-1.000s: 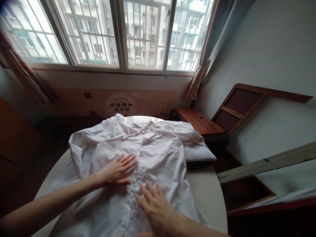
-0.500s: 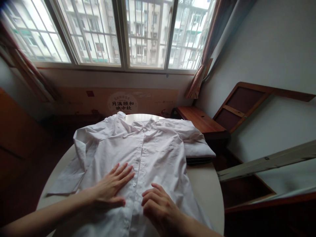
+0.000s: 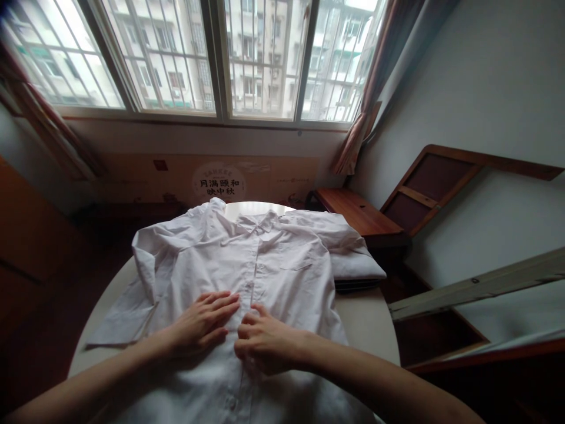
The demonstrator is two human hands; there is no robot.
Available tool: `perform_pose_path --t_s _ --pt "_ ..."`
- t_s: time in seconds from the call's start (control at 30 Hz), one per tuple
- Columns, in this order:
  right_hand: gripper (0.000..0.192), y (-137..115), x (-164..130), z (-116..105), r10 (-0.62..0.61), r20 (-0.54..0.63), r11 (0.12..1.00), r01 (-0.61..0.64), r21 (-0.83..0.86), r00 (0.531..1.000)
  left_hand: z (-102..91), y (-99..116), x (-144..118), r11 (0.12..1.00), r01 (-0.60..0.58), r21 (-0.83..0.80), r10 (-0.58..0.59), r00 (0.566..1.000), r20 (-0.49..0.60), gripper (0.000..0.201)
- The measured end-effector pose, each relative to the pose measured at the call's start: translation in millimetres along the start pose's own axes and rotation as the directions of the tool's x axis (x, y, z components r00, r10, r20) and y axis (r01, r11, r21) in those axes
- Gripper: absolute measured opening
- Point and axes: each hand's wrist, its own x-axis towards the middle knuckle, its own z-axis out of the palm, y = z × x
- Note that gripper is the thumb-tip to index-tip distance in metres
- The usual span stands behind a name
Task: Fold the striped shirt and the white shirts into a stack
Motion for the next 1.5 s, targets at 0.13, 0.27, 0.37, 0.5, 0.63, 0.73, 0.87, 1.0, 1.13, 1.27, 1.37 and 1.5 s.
perform_pose_path --t_s 0.13,0.27,0.37,0.5,0.63,0.73,0.87,1.0,1.13,1.27,1.37,1.5 --pt "0.006 -6.9 6.3 -7.8 -0.036 -0.007 0.999 0.036 -0.018 0.999 1.6 0.0 0.5 0.999 0.035 0.019 -0.036 0.999 0.021 0.063" --pt "0.004 -13.2 3.5 -19.7 -0.105 0.04 0.99 0.1 0.103 0.994 2.3 0.8 1.4 0.998 0.048 0.041 -0.05 0.997 0.059 0.066" --pt "0.005 -11.4 2.3 -9.9 -0.143 0.068 0.971 0.127 0.204 0.987 2.4 0.6 2.4 0.997 0.052 0.05 -0.056 0.996 0.075 0.068" --pt "0.008 -7.6 -0.2 13.1 -0.107 0.058 0.951 0.086 0.296 0.993 2.2 1.7 3.2 0.997 0.057 0.057 -0.062 0.995 0.082 0.069" --pt "0.014 -12.8 -12.5 22.9 -0.093 0.064 0.912 0.059 0.407 0.994 -5.0 5.1 4.9 0.997 0.049 0.064 -0.053 0.996 0.068 0.07" --pt "0.007 -15.4 -21.5 16.5 -0.079 0.064 0.852 0.034 0.522 0.995 -18.8 0.6 17.2 0.999 0.033 0.024 -0.033 0.999 0.02 0.058" --pt "0.013 12.4 -9.1 -12.8 0.041 0.002 0.759 -0.033 0.65 0.999 -42.3 -27.5 63.2 0.981 0.157 -0.11 -0.17 0.978 -0.123 0.038" --pt "0.034 81.0 36.6 -38.1 0.623 -0.32 0.761 -0.457 0.461 0.714 -50.1 -60.5 124.1 0.912 0.325 -0.25 -0.383 0.893 -0.237 0.032" --pt "0.05 135.1 72.9 -25.5 0.766 -0.275 0.638 -0.741 0.21 0.581 -34.8 -70.1 156.6 0.869 0.426 -0.253 -0.481 0.848 -0.224 0.033" --pt "0.057 139.5 65.3 4.9 0.768 -0.147 0.637 -0.768 0.071 0.624 -15.3 -67.3 156.9 0.882 0.429 -0.198 -0.471 0.825 -0.313 0.034" --pt "0.059 124.8 46.8 17.1 0.716 -0.162 0.694 -0.718 0.057 0.679 -7.6 -65.1 151.5 0.889 0.428 -0.161 -0.457 0.812 -0.363 0.035" --pt "0.047 105.0 41.5 14.8 0.771 -0.262 0.615 -0.785 0.074 0.58 -6.8 -61.0 147.6 0.88 0.452 -0.144 -0.472 0.805 -0.359 0.034"
